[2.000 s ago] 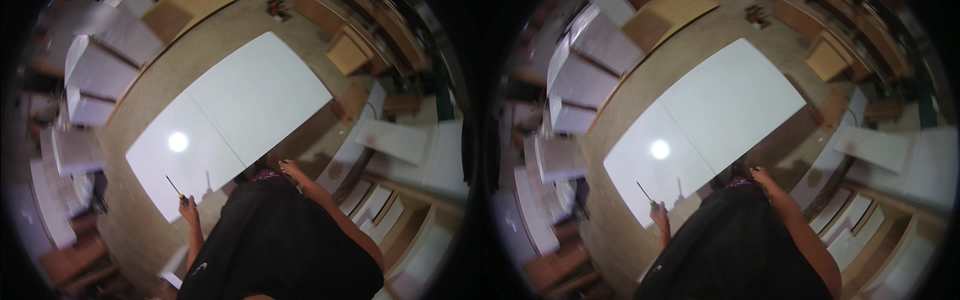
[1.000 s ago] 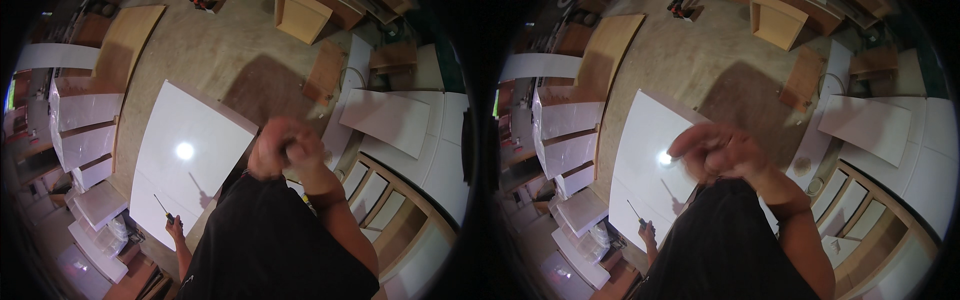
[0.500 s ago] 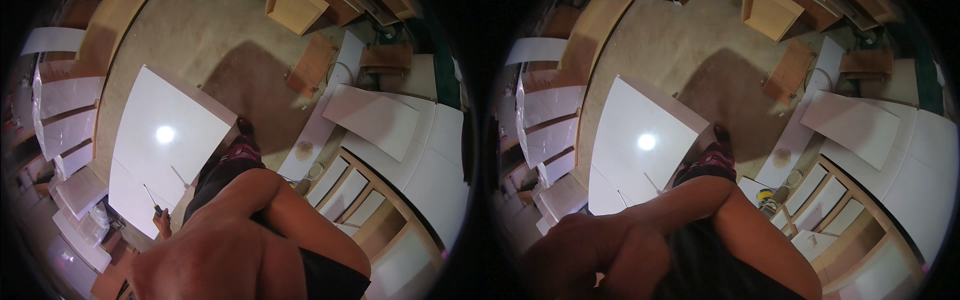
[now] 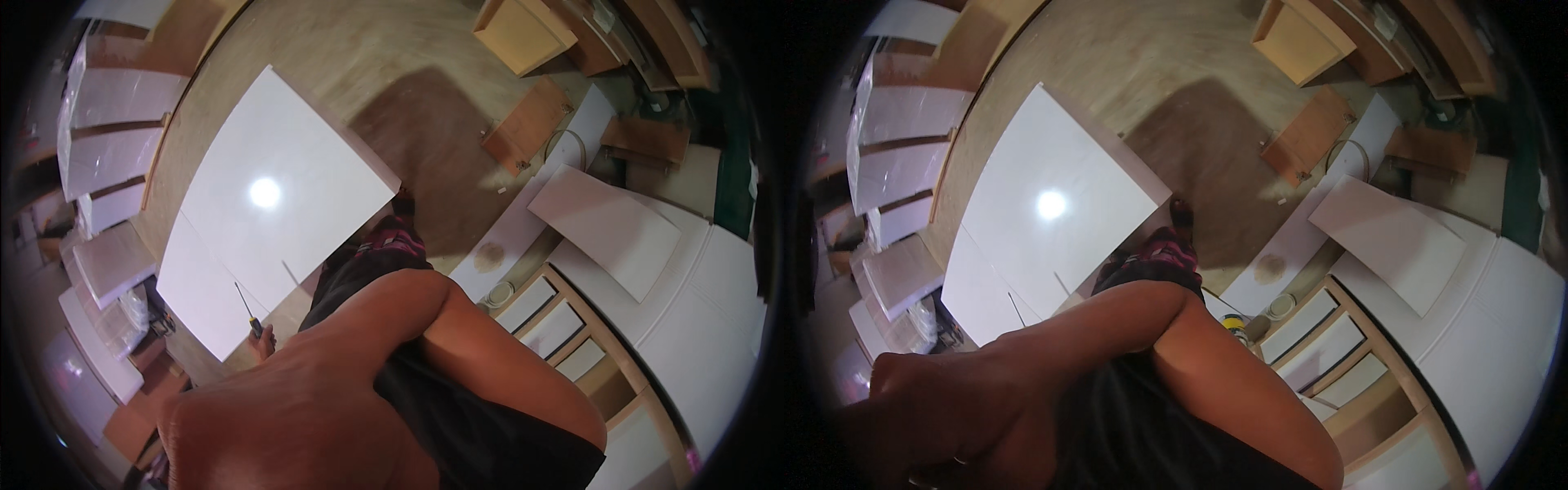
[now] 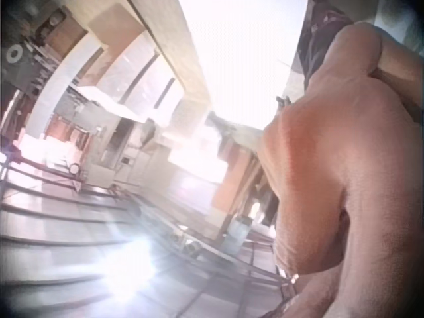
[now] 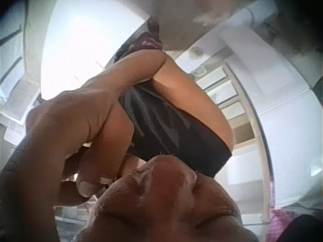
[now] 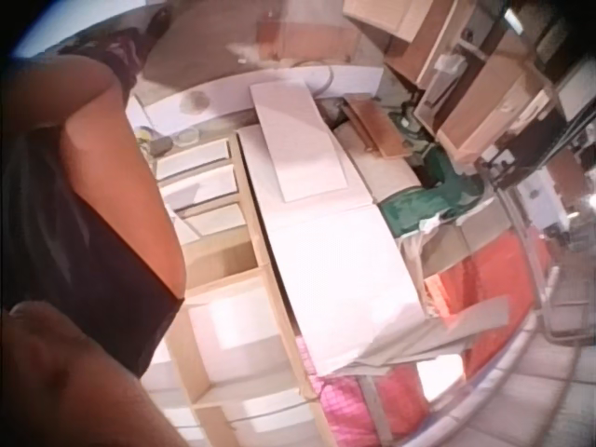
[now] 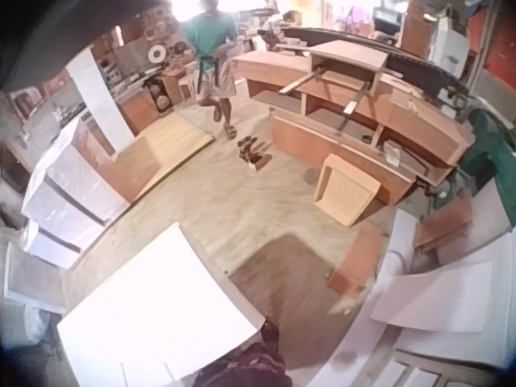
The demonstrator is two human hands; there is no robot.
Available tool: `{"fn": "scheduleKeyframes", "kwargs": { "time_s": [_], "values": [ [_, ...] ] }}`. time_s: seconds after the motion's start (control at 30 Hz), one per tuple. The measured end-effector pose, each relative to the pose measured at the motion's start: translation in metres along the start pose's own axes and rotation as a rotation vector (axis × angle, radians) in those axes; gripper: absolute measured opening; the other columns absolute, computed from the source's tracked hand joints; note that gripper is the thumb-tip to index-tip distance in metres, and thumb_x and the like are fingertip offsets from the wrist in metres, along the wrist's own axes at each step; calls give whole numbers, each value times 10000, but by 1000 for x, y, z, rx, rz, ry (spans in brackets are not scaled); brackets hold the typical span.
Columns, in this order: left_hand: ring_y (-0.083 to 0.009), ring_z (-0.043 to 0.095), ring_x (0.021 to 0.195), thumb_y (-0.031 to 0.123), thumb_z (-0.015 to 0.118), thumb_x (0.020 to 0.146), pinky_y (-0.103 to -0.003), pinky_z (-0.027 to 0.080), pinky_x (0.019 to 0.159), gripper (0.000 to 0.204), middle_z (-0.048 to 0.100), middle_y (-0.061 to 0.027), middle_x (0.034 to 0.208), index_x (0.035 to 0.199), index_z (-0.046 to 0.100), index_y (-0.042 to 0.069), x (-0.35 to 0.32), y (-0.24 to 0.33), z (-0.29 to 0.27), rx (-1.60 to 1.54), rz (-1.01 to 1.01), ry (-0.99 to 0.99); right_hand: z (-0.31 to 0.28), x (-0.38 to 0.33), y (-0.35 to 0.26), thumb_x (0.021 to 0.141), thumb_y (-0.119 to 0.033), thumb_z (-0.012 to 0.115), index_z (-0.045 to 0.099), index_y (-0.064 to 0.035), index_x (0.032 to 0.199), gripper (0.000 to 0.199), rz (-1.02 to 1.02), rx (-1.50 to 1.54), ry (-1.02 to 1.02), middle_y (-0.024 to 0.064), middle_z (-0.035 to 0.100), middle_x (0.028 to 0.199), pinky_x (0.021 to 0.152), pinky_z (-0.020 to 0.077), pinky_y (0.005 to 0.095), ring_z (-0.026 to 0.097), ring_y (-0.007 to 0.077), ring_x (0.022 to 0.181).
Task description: The person assembles a white cabinet by attaching doors with a screwdriver, repeatedly opening and closing them to check alignment. They then wipe the cabinet surface with a cloth and apply a substance from a can.
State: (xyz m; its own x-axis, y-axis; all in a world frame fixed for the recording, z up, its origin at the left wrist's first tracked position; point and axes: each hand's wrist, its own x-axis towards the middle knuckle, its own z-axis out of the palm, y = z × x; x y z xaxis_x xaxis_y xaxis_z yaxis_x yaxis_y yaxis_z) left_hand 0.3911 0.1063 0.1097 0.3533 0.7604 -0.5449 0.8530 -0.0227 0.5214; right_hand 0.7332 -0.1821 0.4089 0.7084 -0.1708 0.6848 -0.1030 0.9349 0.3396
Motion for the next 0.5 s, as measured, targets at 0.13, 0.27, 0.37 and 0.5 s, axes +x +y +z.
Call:
{"fn": "scheduleKeyframes", "kwargs": {
  "time_s": [0.13,0.27,0.37,0.5],
  "values": [
    [-86,504,533,217,721,830,-245,423,490,219,551,1,654,827,582,48,-10,-12,3,-61,-1,11,-2,-19,28,833,-124,561,616,28,974,215,51,35,38,90,579,710,475,424,291,534,143,517],
    [-73,512,571,237,722,844,-238,446,523,222,557,18,686,879,617,45,-13,-12,-3,-155,55,25,-73,-78,28,780,-121,615,586,25,973,244,868,-210,-99,71,631,755,510,461,316,561,171,551],
    [-62,534,615,260,716,860,-226,465,548,237,572,23,726,925,638,45,-28,3,4,-303,76,-15,-127,-179,25,874,-205,614,585,-13,1022,244,1598,-869,-221,73,611,828,681,479,305,571,153,716],
    [-57,507,609,278,643,927,-222,422,526,246,559,21,730,995,620,42,-31,44,16,-413,232,-166,-165,-319,-59,941,-463,552,596,-33,1229,519,2128,-875,-514,178,631,1144,886,465,380,607,281,1020]
  ]
}}
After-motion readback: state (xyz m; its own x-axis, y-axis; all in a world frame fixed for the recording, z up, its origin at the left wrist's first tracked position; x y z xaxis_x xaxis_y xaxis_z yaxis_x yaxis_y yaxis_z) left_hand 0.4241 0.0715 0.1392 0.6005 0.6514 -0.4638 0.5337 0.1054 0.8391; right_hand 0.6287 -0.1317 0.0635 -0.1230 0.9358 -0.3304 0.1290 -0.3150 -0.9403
